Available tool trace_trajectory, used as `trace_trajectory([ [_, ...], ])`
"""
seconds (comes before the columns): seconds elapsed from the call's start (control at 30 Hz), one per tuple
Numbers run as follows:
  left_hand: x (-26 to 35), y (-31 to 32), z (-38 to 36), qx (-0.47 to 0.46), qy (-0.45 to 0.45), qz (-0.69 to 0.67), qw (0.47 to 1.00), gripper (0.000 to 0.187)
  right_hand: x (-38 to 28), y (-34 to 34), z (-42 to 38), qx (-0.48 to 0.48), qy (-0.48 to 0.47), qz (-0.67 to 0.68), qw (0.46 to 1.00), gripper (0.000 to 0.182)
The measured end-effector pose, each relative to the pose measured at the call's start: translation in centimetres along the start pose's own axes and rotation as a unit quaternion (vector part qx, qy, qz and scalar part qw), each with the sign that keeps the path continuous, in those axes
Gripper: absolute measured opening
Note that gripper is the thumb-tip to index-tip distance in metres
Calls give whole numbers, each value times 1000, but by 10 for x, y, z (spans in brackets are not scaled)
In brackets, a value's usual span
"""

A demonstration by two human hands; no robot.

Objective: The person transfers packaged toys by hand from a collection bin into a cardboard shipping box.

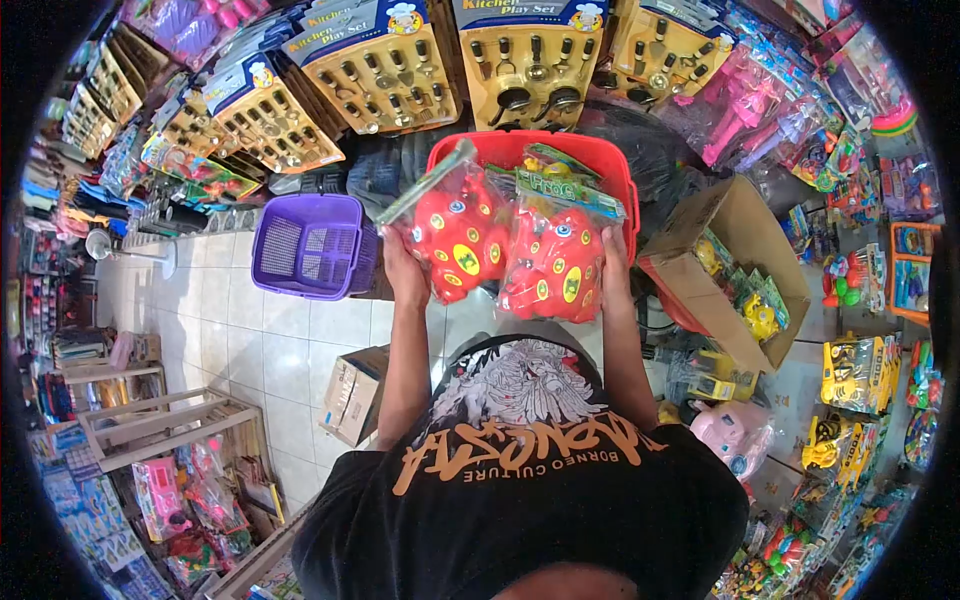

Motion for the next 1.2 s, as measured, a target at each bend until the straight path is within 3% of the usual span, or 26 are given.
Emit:
trace_trajectory([
  [0.07, -6, -2, -14, -27, -86, 1, 996, 55, 4, 2, -6, 9, 9, 13, 1000, 53],
  [0.13, -6, -1, -28, -39, -122, -11, 992, 55, 7, 3, -14, 24, 20, 25, 999, 52],
  [0.2, -3, 10, -46, -132, -184, -88, 970, 57, 5, 17, -28, 10, 17, 62, 998, 53],
  [0.27, -14, 9, -60, -177, -207, -119, 955, 54, 10, 18, -39, 37, 3, 41, 998, 51],
  [0.33, -34, -1, -72, -173, -157, 46, 971, 57, 12, 17, -55, 66, -14, 17, 998, 50],
  [0.37, -37, 4, -77, -222, -174, 33, 959, 68, 12, 18, -63, 58, 2, 18, 998, 50],
  [0.47, -42, 16, -96, -251, -221, 0, 942, 67, 14, 9, -85, 58, 11, 26, 998, 51],
  [0.53, -46, 17, -101, -277, -205, 24, 939, 62, 9, 6, -102, 99, 30, 20, 994, 55],
  [0.6, -42, 26, -109, -241, -290, -32, 926, 59, -9, 18, -114, 119, 16, 36, 992, 57],
  [0.7, -53, 35, -116, -273, -295, -67, 913, 65, -17, -2, -126, 94, 18, 40, 995, 62],
  [0.77, -50, 44, -122, -303, -303, -86, 900, 72, -22, -22, -131, 122, 15, -31, 992, 67],
  [0.83, -45, 59, -136, -421, -252, -79, 868, 82, -22, -45, -132, 128, -11, -48, 991, 70],
  [0.87, -45, 66, -138, -428, -251, -78, 865, 82, -28, -53, -135, 133, -29, -70, 988, 73],
  [0.93, -47, 87, -148, -554, -234, 0, 799, 107, -39, -75, -144, 137, -6, -90, 986, 76],
  [0.97, -56, 97, -153, -559, -245, 31, 792, 110, -44, -86, -146, 128, -29, -79, 988, 72],
  [1.07, -80, 145, -177, -613, -225, 102, 750, 106, -72, -132, -169, 148, -95, -100, 979, 67],
  [1.13, -83, 185, -205, -624, -261, 152, 720, 115, -94, -163, -185, 121, -114, -128, 978, 66],
  [1.2, -100, 219, -238, -691, -168, 238, 662, 111, -127, -174, -199, 151, -126, -128, 972, 72],
])
Point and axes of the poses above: each hand's wrist, its own z-axis towards the middle knuckle, its own y-axis out of the palm, x = y × z, the point moved 4 cm from there along z, towards the middle knuckle, and after that the axes turned 6 degrees about z, right-handed, at the moved point
